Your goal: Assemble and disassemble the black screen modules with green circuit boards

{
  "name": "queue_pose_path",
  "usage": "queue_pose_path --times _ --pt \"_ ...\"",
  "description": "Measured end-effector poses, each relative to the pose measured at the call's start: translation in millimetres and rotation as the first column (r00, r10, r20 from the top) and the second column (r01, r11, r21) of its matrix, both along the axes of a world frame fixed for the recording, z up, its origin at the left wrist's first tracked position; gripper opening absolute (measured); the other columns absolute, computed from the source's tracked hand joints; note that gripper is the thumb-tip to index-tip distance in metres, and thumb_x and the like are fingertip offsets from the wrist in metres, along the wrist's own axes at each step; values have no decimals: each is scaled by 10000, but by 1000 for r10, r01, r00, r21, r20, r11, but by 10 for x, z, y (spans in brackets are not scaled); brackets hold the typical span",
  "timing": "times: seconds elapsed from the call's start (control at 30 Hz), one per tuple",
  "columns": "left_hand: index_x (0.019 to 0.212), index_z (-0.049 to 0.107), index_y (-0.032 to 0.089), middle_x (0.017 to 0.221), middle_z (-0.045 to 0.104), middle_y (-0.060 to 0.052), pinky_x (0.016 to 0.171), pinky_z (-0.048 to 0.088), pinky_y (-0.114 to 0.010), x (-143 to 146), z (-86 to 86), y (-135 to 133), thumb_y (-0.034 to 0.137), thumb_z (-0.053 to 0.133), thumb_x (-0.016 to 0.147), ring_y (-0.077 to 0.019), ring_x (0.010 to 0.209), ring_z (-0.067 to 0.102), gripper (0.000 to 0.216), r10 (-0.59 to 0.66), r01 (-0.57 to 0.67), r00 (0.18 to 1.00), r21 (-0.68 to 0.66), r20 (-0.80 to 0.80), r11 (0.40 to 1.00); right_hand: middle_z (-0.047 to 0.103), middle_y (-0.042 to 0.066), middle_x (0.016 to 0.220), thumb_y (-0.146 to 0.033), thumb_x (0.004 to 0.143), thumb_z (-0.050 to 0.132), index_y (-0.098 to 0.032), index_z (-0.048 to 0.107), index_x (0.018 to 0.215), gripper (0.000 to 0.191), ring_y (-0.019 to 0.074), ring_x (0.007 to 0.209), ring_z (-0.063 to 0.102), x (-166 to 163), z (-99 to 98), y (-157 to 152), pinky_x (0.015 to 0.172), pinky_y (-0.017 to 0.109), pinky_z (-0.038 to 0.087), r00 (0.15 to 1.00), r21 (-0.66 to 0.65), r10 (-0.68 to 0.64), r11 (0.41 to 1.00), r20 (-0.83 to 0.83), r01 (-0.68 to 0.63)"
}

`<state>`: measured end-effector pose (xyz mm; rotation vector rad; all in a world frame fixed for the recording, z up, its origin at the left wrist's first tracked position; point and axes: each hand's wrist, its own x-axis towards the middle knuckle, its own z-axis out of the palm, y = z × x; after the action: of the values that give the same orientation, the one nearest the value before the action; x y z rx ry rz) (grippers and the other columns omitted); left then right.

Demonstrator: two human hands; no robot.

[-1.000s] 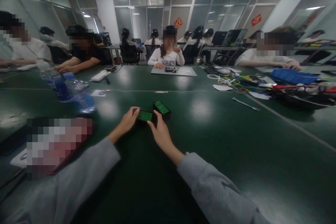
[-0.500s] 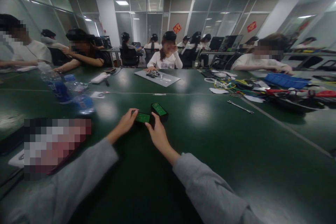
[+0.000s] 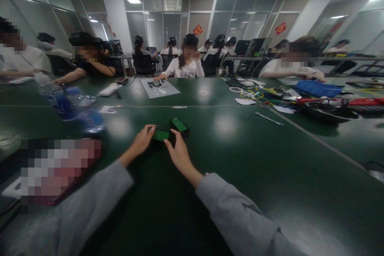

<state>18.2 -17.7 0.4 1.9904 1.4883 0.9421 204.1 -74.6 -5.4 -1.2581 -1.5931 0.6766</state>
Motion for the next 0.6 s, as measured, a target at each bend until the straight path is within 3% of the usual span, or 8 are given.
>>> queue_pose_path --times 0.6 --pt "1252 489 209 1204 611 -101 963 429 -399 -17 45 -30 586 231 944 -232 1112 581 551 -8 9 999 -22 54 1000 539 85 1267 -329 892 559 -230 458 1279 412 233 1164 540 6 -51 29 1013 441 442 1000 20 12 1000 16 -13"
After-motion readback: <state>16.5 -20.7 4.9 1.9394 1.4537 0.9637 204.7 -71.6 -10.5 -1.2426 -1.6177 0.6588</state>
